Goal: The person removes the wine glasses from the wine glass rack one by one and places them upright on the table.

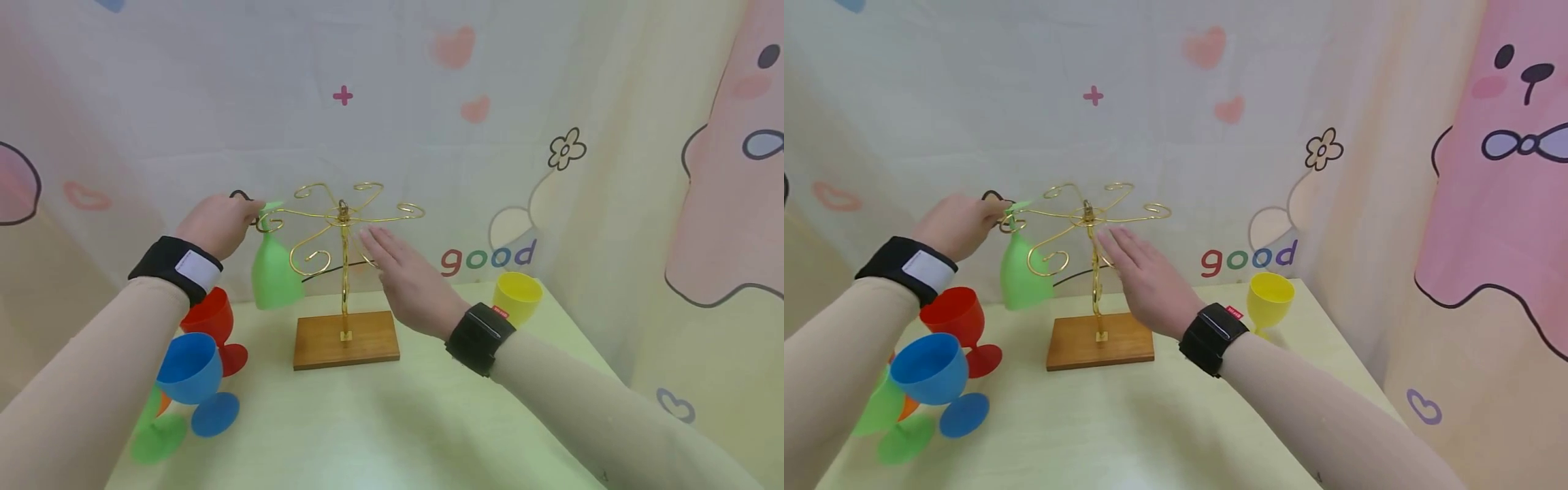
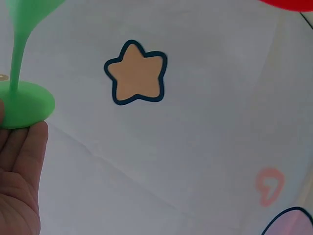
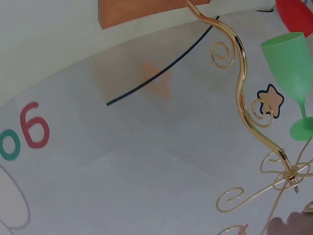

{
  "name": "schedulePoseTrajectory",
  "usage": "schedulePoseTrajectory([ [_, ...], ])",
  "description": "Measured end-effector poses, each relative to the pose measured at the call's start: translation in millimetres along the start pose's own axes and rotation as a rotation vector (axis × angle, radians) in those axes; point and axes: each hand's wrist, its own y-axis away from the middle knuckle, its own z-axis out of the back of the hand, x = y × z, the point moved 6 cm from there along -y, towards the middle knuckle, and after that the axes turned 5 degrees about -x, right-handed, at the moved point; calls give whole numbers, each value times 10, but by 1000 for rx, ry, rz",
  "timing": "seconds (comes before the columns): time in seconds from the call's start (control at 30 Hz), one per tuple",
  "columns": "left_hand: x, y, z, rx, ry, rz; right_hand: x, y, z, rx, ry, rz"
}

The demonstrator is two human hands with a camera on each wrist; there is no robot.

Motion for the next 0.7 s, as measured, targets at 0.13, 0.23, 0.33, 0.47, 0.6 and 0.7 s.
schedulePoseTrajectory([
  [0.13, 85, 138, -37, -21, 33, 43, -253, 181, -74, 8, -28, -229],
  [0.23, 142, 238, -85, -16, 37, 71, -442, 365, -161, 28, -4, -332],
  [0.33, 156, 341, -131, 1, 37, 93, -554, 545, -256, 68, 28, -354],
  [0.47, 114, 451, -193, 10, 70, 107, -603, 744, -384, 133, 86, -333],
  [0.6, 36, 548, -271, 22, 105, 98, -585, 877, -485, 186, 114, -305],
  [0.7, -37, 632, -325, 38, 129, 89, -561, 938, -530, 209, 111, -299],
])
